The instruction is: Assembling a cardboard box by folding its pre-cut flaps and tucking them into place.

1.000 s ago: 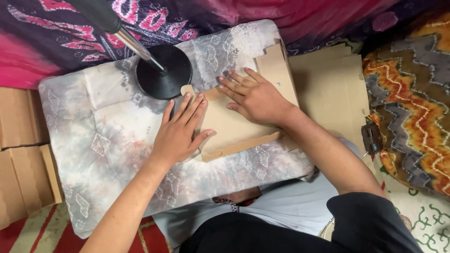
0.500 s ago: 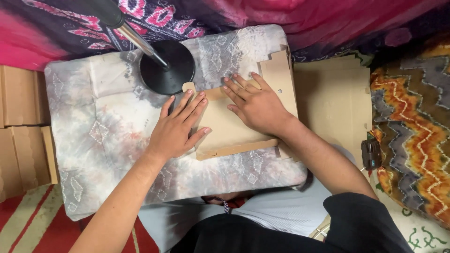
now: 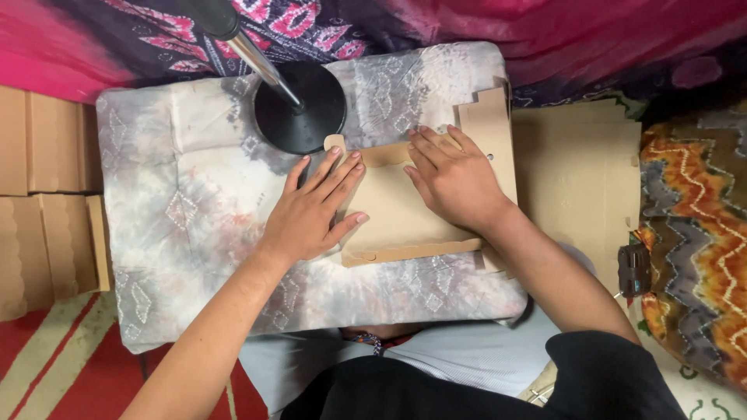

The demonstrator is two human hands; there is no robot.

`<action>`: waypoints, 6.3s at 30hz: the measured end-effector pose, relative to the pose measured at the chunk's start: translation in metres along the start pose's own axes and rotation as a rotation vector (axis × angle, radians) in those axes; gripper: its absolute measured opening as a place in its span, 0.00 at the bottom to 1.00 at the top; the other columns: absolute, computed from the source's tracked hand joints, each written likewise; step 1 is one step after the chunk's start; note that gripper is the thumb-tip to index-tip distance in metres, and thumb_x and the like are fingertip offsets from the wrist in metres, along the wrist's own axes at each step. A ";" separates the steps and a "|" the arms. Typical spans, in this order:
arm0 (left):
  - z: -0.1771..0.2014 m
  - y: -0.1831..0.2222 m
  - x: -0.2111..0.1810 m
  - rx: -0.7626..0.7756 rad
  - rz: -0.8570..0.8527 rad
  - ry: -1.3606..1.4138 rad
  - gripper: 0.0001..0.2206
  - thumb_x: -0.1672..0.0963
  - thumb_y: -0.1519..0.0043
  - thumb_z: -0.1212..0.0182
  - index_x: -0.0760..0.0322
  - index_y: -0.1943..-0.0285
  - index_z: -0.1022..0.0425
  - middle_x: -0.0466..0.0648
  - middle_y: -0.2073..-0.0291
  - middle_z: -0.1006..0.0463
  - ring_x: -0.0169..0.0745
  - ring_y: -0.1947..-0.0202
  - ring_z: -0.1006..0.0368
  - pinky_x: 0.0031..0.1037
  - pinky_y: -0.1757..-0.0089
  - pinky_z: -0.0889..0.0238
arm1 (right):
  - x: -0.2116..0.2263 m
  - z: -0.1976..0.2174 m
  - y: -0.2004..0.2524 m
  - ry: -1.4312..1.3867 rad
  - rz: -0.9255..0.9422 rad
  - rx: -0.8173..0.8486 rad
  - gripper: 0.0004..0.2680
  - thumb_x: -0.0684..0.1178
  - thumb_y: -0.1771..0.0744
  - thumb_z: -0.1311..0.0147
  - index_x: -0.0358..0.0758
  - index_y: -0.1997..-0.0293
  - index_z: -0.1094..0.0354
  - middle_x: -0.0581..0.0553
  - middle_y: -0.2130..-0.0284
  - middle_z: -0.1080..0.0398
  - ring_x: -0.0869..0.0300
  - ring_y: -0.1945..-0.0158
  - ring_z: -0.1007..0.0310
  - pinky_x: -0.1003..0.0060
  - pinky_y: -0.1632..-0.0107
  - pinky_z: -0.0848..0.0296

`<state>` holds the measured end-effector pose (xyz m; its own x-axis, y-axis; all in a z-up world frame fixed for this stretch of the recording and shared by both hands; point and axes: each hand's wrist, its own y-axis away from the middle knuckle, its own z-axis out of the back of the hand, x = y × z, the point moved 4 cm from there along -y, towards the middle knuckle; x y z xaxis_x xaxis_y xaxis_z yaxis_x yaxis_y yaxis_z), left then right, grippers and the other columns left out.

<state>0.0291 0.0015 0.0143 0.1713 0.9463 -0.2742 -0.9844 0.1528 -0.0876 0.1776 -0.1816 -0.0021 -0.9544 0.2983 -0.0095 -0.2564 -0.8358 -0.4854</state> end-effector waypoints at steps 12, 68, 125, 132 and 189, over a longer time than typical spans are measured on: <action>-0.004 -0.001 0.006 -0.024 -0.009 -0.023 0.32 0.42 0.31 0.57 0.56 0.21 0.47 0.44 0.22 0.48 0.46 0.22 0.56 0.52 0.32 0.66 | 0.005 0.018 -0.008 -0.038 0.003 0.048 0.14 0.54 0.32 0.42 0.40 0.42 0.25 0.41 0.43 0.25 0.52 0.36 0.28 0.52 0.33 0.38; 0.013 -0.004 0.023 -0.183 -0.107 -0.142 0.27 0.42 0.29 0.48 0.56 0.28 0.32 0.38 0.28 0.36 0.39 0.29 0.40 0.39 0.40 0.43 | -0.011 0.039 -0.019 0.132 0.112 0.316 0.13 0.54 0.28 0.44 0.47 0.36 0.24 0.52 0.38 0.23 0.51 0.29 0.31 0.38 0.30 0.40; -0.003 0.009 0.019 -0.171 -0.098 -0.357 0.33 0.37 0.29 0.59 0.55 0.23 0.40 0.41 0.25 0.43 0.40 0.26 0.48 0.42 0.38 0.43 | 0.027 0.017 -0.070 -0.156 0.372 0.074 0.09 0.46 0.28 0.44 0.33 0.46 0.21 0.38 0.45 0.22 0.47 0.40 0.22 0.56 0.39 0.28; 0.000 0.010 0.018 -0.217 -0.136 -0.316 0.31 0.39 0.29 0.58 0.57 0.25 0.38 0.41 0.26 0.38 0.42 0.27 0.45 0.40 0.40 0.45 | 0.025 0.022 -0.063 -0.158 0.353 -0.028 0.05 0.42 0.30 0.41 0.32 0.55 0.20 0.37 0.50 0.20 0.51 0.48 0.19 0.61 0.48 0.30; -0.005 0.086 -0.042 -0.066 0.051 -0.115 0.22 0.45 0.28 0.56 0.59 0.34 0.29 0.47 0.37 0.29 0.45 0.27 0.45 0.53 0.33 0.63 | 0.067 0.021 0.033 -0.216 0.001 0.224 0.12 0.54 0.27 0.54 0.52 0.37 0.29 0.50 0.38 0.30 0.53 0.31 0.36 0.44 0.31 0.46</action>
<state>-0.0627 -0.0265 0.0140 0.1117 0.9792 -0.1692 -0.9862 0.0883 -0.1399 0.1023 -0.1988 -0.0009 -0.9589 0.2127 0.1879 -0.2599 -0.9241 -0.2803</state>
